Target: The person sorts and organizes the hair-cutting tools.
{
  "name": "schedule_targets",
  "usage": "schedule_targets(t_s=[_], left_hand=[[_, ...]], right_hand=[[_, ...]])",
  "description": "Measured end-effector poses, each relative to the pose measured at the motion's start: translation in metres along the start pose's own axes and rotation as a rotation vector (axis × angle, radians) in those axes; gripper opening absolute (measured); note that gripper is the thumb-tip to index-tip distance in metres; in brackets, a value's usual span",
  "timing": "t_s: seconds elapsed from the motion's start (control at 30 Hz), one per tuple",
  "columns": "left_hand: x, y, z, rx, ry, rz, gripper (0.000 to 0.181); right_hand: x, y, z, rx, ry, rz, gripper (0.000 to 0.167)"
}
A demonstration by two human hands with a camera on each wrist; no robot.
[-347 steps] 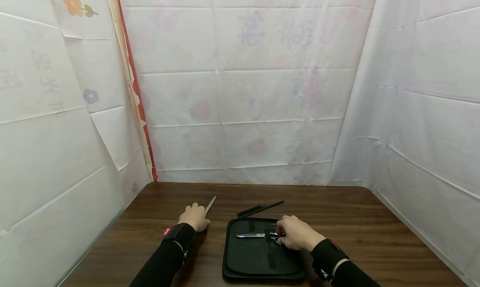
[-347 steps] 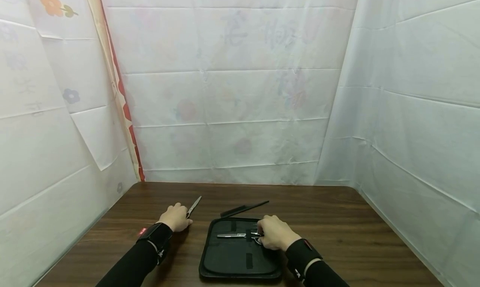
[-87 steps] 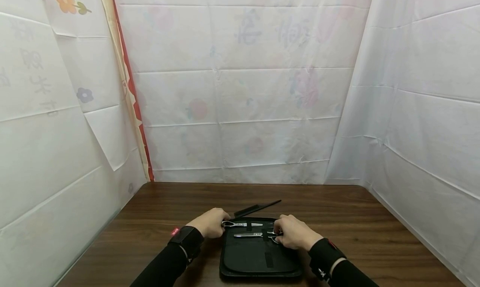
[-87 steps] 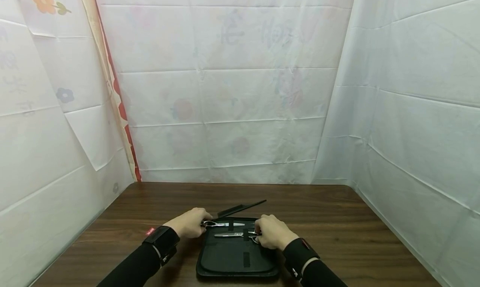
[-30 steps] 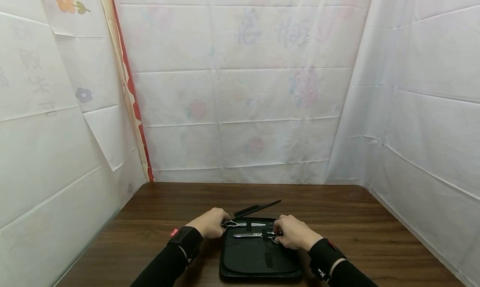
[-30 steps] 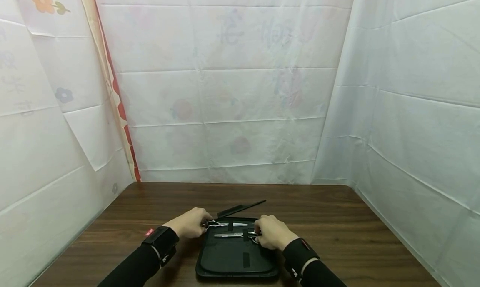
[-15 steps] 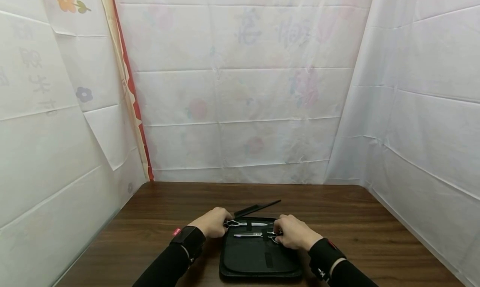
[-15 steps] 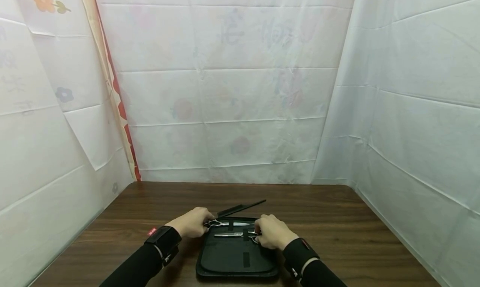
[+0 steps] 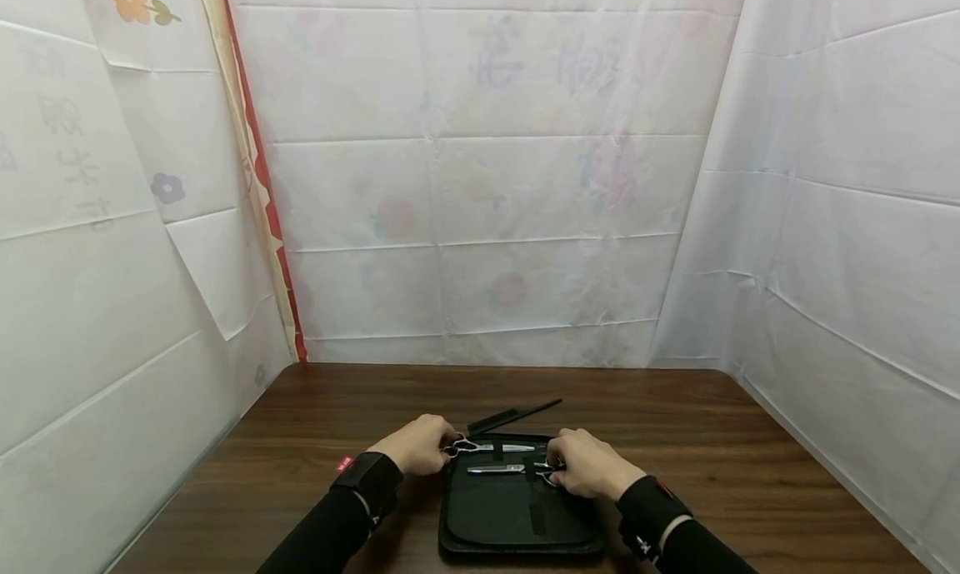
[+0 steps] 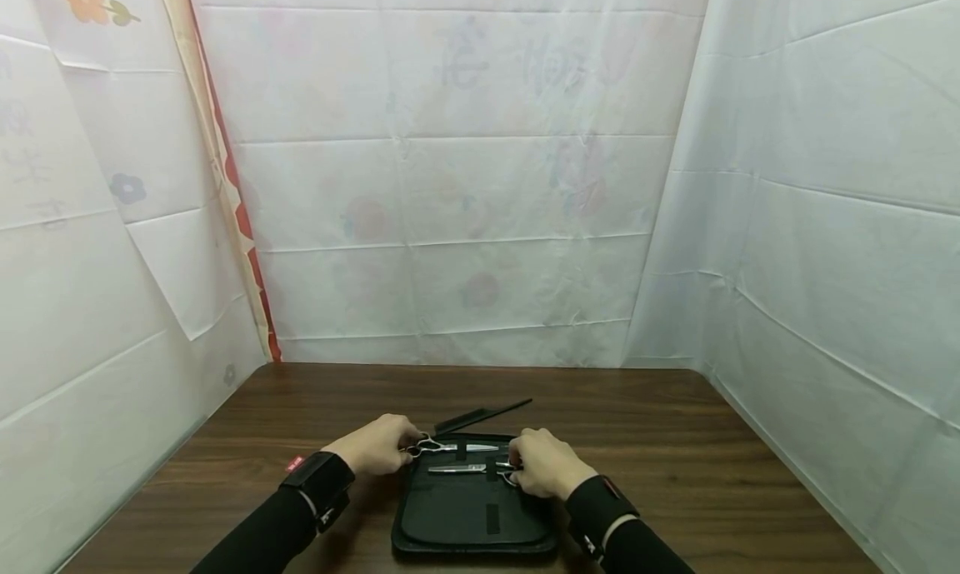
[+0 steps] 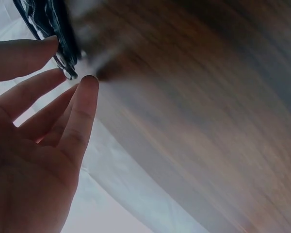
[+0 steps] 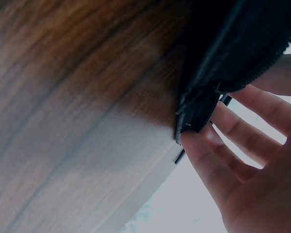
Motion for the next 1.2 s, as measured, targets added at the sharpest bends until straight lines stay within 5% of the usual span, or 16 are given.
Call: schedule_targets(t_s=[0.87,1.2], left_hand=[[-0.0024,0.0006,-0.0006,-0.013,0.056,0.017,0.025],[-0.0007,0.0006,-0.0026,-0.026,0.003,0.000,0.021]], right_hand=[[0.0012,0.0013,0.0019,-0.010,-0.012,0.001,0.010],[0.0014,0.0001,0.0010,0.001,0.006,-0.012,0.009]])
Point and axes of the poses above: each hand's wrist, its own x-axis away from the middle knuckle, its own y-axis out of the back of the hand, z = x × y, the point moved 1 cm from there along -x, towards the middle knuckle, and after that the axes turned 7 degrees about z, right-handed, at the moved point
